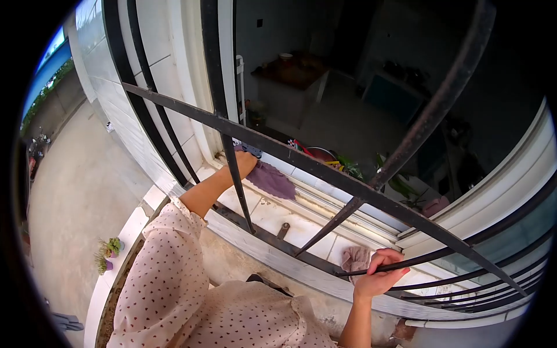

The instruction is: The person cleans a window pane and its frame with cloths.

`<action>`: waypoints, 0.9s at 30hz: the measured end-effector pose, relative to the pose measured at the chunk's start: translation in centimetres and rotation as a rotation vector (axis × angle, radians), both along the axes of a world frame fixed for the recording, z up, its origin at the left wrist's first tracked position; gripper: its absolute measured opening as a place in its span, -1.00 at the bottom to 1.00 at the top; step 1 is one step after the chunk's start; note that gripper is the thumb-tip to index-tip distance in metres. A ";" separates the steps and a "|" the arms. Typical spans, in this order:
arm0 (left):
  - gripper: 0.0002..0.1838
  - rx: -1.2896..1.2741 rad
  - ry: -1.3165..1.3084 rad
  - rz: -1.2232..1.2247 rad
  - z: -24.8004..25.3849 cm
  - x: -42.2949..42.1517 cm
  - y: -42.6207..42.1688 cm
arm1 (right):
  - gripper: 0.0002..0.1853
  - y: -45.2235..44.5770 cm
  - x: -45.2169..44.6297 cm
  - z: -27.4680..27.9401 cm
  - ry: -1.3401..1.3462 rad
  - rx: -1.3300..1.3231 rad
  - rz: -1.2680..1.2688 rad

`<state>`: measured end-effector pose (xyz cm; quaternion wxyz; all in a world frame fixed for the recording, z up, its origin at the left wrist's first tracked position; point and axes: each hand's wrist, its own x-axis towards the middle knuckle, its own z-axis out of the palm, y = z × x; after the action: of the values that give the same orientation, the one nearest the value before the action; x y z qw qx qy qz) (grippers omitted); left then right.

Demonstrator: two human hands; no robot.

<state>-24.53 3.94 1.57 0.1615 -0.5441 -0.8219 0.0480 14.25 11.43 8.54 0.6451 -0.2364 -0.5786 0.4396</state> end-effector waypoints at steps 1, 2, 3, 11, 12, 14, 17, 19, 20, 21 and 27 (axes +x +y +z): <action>-0.84 0.008 0.019 0.021 -0.1 -0.2 0.0 | -0.38 0.1 0.0 -0.1 0.000 -0.007 -0.010; -0.84 0.015 0.038 0.044 -0.1 -0.4 -0.1 | -0.36 0.1 0.0 -0.2 -0.001 -0.016 -0.018; -0.83 -0.009 -0.087 0.129 -0.2 -0.8 0.4 | -0.35 0.1 -0.1 -0.2 0.018 -0.024 -0.003; -0.51 0.135 -0.407 0.194 -0.8 0.0 -0.8 | -0.37 0.0 -0.4 -0.1 0.013 0.022 -0.046; -0.47 0.169 -0.308 0.220 -0.4 0.4 -0.9 | -0.37 0.0 -0.4 -0.3 0.012 0.018 -0.047; -0.57 0.025 -0.366 0.259 -0.9 -0.9 -0.8 | -0.37 0.1 -0.2 -0.4 0.027 0.015 -0.002; -0.67 -0.217 -0.091 0.368 -2.4 -3.8 -1.0 | -0.39 0.2 0.3 -0.5 0.001 0.008 0.037; -0.63 -0.300 -0.037 0.460 -1.0 -3.3 -0.2 | -0.41 0.0 0.4 -0.7 -0.022 -0.001 0.040; -0.61 -0.327 -0.038 0.487 -0.8 -3.7 0.3 | -0.41 0.1 0.4 -0.7 -0.010 0.007 0.064; -0.61 -0.329 -0.040 0.485 -0.7 -4.1 0.6 | -0.41 0.2 0.3 -0.7 0.003 0.014 0.091; -0.71 -0.325 0.025 0.329 -2.2 -6.2 0.5 | -0.33 0.3 0.6 -0.6 0.008 0.011 0.168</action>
<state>-30.77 4.41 -0.58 0.0716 -0.4211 -0.8789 0.2122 14.83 11.68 7.98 0.6095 -0.1817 -0.5961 0.4901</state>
